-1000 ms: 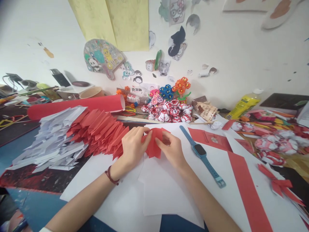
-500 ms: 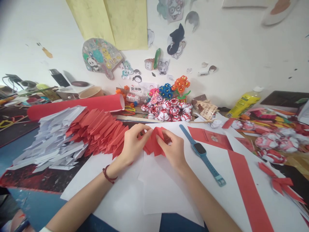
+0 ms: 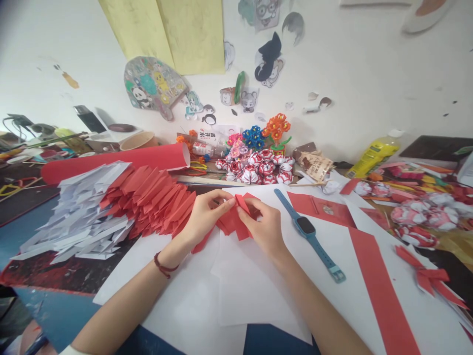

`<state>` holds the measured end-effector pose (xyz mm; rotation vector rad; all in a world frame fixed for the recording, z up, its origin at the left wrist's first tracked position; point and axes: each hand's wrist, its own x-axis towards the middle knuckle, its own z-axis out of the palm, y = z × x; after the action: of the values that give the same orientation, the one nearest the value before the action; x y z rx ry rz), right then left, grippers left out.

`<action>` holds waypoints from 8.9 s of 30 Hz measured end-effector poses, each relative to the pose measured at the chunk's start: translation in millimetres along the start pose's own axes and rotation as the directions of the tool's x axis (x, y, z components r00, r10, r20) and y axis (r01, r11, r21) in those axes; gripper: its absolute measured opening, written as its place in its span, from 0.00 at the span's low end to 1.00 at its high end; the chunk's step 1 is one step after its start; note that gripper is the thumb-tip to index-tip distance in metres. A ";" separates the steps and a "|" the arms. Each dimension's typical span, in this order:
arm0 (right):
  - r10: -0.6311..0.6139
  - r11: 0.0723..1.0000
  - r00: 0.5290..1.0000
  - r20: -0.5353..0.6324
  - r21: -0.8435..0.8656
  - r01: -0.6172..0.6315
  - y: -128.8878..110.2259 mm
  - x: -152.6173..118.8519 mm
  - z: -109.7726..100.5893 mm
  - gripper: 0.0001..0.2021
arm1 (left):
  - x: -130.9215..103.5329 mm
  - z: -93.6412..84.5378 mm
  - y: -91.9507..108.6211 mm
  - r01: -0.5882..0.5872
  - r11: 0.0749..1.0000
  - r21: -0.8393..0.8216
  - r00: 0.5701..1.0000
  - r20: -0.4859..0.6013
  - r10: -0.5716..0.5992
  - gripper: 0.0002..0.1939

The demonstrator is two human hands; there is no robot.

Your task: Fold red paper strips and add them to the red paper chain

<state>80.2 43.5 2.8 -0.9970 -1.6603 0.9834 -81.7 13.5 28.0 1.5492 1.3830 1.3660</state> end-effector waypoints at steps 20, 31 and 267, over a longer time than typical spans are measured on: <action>0.133 0.966 0.986 0.102 0.209 -0.152 2.8 2.5 -1.0 0.13 | -0.8 2.3 -7.5 0.044 0.998 -0.037 0.999 -0.010 -0.044 0.12; 0.155 0.950 0.982 0.112 0.256 -0.179 3.9 2.2 1.0 0.13 | -1.5 2.9 -5.7 0.051 0.998 0.020 0.998 -0.023 -0.050 0.11; 0.209 0.978 0.973 -0.093 -0.005 -0.210 18.3 11.1 -5.4 0.19 | -25.3 13.5 9.2 -0.794 0.357 0.493 0.605 0.703 0.374 0.20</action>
<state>86.0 61.0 -9.3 -1.2286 -1.5100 1.0476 -63.7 -10.6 26.2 3.0296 1.1121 0.5189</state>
